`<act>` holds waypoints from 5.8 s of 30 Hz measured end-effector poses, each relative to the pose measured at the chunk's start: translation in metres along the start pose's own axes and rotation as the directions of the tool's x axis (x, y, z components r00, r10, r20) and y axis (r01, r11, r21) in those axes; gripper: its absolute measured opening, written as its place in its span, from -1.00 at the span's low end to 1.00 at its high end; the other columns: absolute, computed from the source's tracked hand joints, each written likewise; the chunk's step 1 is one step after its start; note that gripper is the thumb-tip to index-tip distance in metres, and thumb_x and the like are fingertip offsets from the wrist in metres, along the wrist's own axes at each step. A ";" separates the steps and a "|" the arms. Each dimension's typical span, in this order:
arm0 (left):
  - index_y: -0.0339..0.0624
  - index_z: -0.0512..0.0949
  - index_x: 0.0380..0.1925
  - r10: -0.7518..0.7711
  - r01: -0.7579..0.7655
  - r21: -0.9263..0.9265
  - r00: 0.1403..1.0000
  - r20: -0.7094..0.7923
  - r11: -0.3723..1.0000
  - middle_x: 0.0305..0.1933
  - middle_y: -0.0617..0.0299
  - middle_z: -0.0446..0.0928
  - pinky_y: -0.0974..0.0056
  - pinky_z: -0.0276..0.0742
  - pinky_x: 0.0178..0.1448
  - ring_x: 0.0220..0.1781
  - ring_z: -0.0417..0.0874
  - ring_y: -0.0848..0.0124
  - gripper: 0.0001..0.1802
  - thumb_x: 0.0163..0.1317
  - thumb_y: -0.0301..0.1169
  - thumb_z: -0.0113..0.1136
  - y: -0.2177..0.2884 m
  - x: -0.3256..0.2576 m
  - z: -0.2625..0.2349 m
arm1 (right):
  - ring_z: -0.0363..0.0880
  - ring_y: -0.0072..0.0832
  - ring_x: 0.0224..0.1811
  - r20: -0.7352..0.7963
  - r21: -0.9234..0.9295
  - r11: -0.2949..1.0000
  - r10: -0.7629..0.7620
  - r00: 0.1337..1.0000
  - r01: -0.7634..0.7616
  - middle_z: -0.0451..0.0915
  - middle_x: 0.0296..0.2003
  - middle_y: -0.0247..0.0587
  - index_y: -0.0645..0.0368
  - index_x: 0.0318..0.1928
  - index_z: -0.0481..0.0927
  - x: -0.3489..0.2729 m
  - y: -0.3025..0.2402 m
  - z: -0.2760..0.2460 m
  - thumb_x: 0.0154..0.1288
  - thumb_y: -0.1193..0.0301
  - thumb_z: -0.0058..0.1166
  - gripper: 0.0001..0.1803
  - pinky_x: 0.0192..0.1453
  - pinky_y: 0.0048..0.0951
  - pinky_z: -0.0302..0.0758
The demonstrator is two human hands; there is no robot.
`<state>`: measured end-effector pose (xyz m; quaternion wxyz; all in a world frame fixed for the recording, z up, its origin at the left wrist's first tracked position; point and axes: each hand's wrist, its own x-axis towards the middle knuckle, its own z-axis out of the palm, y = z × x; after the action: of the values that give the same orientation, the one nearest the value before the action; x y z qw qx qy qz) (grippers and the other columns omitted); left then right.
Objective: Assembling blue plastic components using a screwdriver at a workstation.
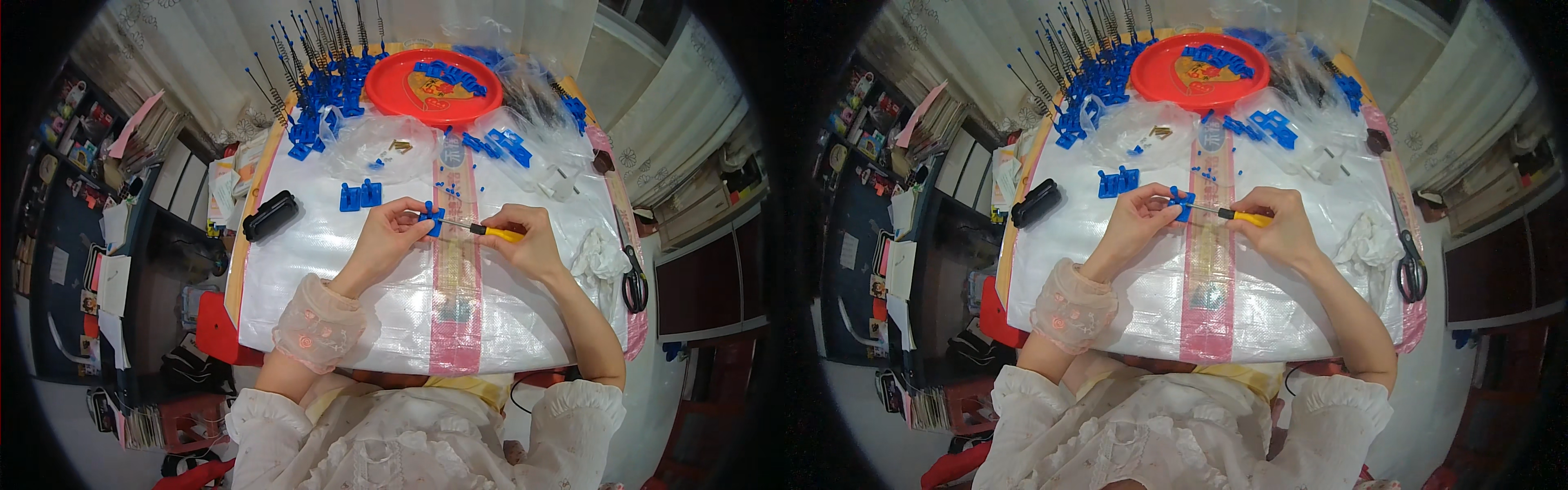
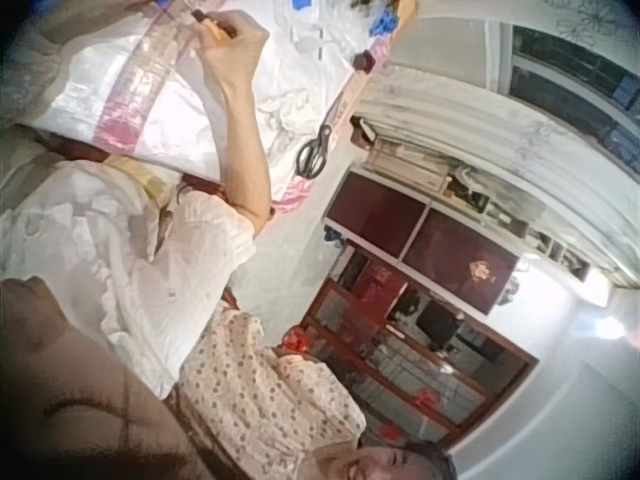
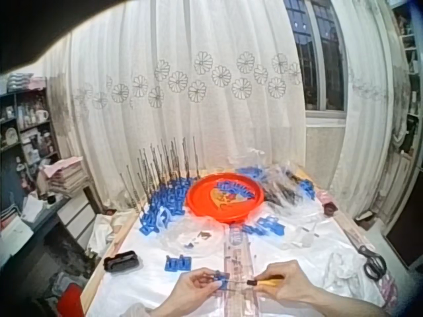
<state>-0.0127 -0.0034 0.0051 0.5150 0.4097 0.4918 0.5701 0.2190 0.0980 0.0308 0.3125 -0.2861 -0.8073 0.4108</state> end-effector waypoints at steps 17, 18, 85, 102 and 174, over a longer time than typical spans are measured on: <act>-0.33 0.59 -0.05 0.029 -0.029 0.039 1.000 -0.004 0.999 -0.15 0.14 0.68 0.44 0.69 -0.06 -0.19 0.71 0.51 -0.79 0.32 -0.57 0.24 -0.002 0.001 0.001 | 0.54 -0.75 -0.44 0.105 0.252 0.943 0.199 0.974 -0.219 0.68 -0.48 -0.33 0.32 -0.32 0.73 0.005 0.017 -0.001 0.04 0.59 0.42 -0.85 -0.36 -0.64 0.43; -0.34 0.59 -0.05 0.030 -0.030 0.043 1.000 -0.005 0.999 -0.13 0.14 0.68 0.42 0.70 -0.04 -0.18 0.71 0.51 -0.79 0.32 -0.58 0.23 0.000 0.000 0.001 | 0.54 -0.76 -0.44 0.113 0.275 0.932 0.213 0.971 -0.236 0.68 -0.48 -0.34 0.32 -0.33 0.73 0.005 0.016 -0.001 0.04 0.60 0.42 -0.85 -0.36 -0.65 0.42; -0.27 0.48 0.06 0.100 -0.112 -0.174 0.992 -0.074 0.978 -0.07 0.05 0.67 0.36 0.68 -0.02 -0.05 0.70 0.40 -0.72 0.42 -0.40 0.18 -0.001 -0.011 0.028 | 0.47 -0.78 -0.49 -0.012 0.390 0.884 0.283 0.959 -0.256 0.65 -0.38 -0.26 0.24 -0.13 0.58 0.000 -0.003 0.018 0.37 0.44 0.20 -0.85 -0.49 -0.70 0.33; -0.18 0.30 0.29 -0.144 0.175 -0.187 0.975 0.170 0.967 0.08 0.08 0.61 0.35 0.64 0.10 0.08 0.68 0.39 -0.55 0.49 -0.34 0.09 -0.001 -0.010 0.028 | 0.20 -0.83 -0.71 0.247 0.643 0.628 0.371 0.895 -0.438 0.59 -0.46 -0.39 0.18 -0.08 0.58 -0.002 -0.001 0.012 0.37 0.43 0.22 -0.82 -0.66 -0.69 0.07; -0.30 0.32 0.28 -0.116 0.187 -0.529 0.979 0.166 0.828 0.14 0.05 0.55 0.30 0.52 0.37 0.21 0.60 0.32 -0.51 0.35 -0.65 0.11 0.013 -0.006 0.002 | 0.41 -0.78 -0.30 0.116 0.347 0.906 0.216 0.969 -0.243 0.57 -0.30 -0.44 0.25 0.00 0.54 -0.005 0.002 0.030 0.43 0.45 0.10 -0.80 -0.22 -0.65 0.34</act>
<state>-0.0120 -0.0092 0.0184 0.6835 0.2424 0.3078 0.6159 0.2008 0.0806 0.0136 0.2783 -0.3017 -0.6907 0.5954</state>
